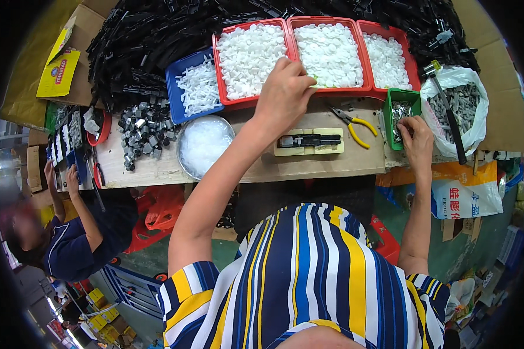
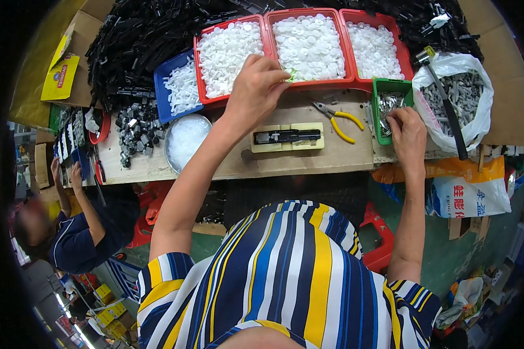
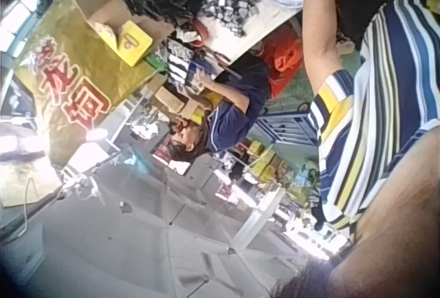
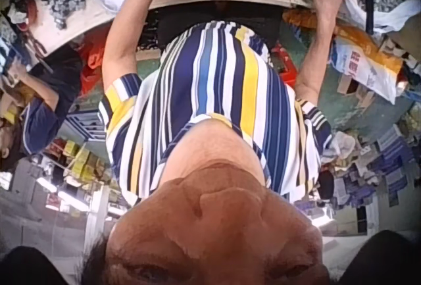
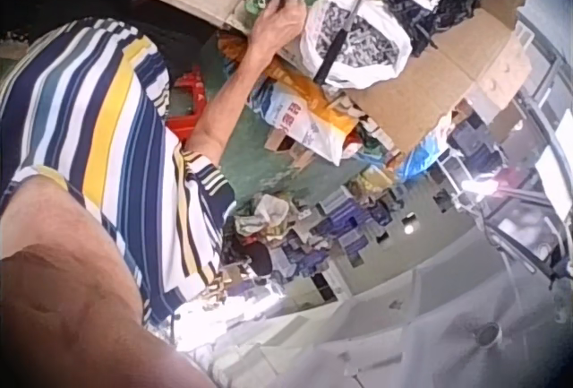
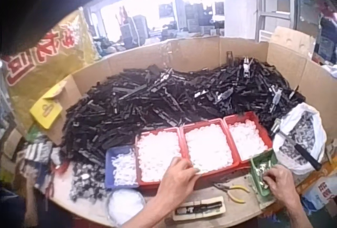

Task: The person assembles small padlocks by inserting a white plastic component into a black metal lock body and securing it with a metal pin. They use a small hammer to tap the pin into place and pliers to adjust the components. The finished locks are placed into a blue tray on the table.

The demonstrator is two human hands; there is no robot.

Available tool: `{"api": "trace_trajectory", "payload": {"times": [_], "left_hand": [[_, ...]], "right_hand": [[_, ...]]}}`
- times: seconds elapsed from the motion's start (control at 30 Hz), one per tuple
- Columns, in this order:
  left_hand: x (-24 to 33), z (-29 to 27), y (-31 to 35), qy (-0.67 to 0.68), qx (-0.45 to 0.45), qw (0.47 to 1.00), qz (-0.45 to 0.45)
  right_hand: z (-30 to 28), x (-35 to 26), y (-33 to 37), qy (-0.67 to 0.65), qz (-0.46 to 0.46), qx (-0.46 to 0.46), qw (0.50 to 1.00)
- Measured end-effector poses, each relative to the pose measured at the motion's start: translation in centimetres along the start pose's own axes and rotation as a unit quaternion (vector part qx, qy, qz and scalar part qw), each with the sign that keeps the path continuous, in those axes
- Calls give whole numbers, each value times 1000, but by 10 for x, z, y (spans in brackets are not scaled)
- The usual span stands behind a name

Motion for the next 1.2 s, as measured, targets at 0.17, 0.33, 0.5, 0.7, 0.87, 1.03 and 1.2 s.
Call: {"api": "trace_trajectory", "payload": {"times": [0.17, 0.33, 0.5, 0.7, 0.87, 1.03, 1.2], "left_hand": [[-3, 32, -30, -42, -54, 998, -3], [-6, 40, -48, -77, -149, 986, -20], [-7, 44, -51, -111, -158, 981, -8], [-2, 37, -51, -93, -160, 983, -19], [12, 21, -34, 184, -100, 963, -170], [32, 20, 3, 501, -74, 800, -320], [43, 18, 24, 541, -28, 771, -336]], "right_hand": [[-1, 6, 5, -52, 39, 19, 998], [0, 13, 11, -96, 57, 36, 993], [-1, 12, 13, -127, 65, 64, 988], [-7, -2, 11, -162, 61, 93, 981], [-10, -48, 2, -254, 12, 122, 959], [9, -113, -4, -386, -67, 73, 917], [19, -139, -5, -332, -128, 80, 931]]}}
Point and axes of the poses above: each hand's wrist, its own y-axis away from the middle knuckle, its own z-axis out of the palm, x = y × z, the point moved 3 cm from there along -y, towards the middle knuckle, and after that the axes turned 2 degrees about -y, right-handed, at the moved point
